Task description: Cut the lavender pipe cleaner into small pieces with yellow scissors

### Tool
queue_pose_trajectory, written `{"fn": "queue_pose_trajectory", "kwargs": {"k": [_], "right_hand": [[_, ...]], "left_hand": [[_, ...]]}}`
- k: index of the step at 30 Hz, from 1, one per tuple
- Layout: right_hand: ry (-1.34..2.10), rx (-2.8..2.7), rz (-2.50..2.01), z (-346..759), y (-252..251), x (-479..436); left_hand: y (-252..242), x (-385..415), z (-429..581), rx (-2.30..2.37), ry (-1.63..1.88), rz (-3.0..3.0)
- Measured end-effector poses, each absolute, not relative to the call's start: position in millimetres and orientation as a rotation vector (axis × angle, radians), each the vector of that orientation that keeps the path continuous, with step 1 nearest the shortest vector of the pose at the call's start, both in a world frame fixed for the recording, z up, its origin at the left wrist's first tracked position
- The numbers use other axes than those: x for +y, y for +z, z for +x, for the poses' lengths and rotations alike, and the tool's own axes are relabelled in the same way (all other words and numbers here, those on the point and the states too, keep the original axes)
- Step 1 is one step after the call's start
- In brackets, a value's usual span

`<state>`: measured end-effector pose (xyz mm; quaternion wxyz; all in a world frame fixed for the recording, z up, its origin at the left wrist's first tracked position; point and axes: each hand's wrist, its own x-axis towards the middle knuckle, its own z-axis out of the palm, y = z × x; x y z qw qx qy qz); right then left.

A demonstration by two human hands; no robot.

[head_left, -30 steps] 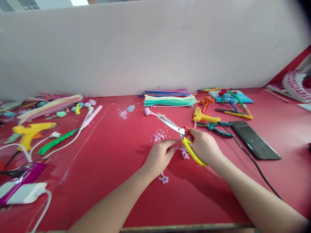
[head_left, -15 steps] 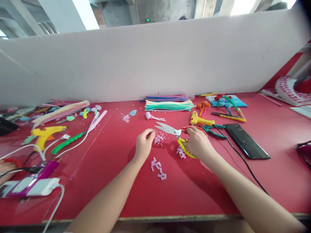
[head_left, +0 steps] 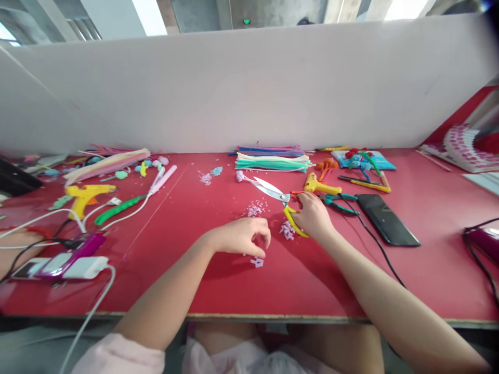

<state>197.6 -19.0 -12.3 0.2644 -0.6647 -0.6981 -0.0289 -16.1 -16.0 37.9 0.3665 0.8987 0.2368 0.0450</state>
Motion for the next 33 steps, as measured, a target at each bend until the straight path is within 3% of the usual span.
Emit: {"fn": "queue_pose_trajectory", "kwargs": {"k": [12,22,33], "right_hand": [[-0.185,-1.881,-1.859,190.2,4.8,-28.3],[-0.158,-1.897,-1.867,180.8,12.9,-39.4],[0.059,-1.825,-1.858,179.5,8.5,-24.0]], "left_hand": [[41.8,-35.5,-11.0,0.676,-0.117,2.473],[8.5,-65.5,-13.9,0.984,0.344,2.436],[17.0,4.1,-4.9,0.980,0.851,1.647]]}}
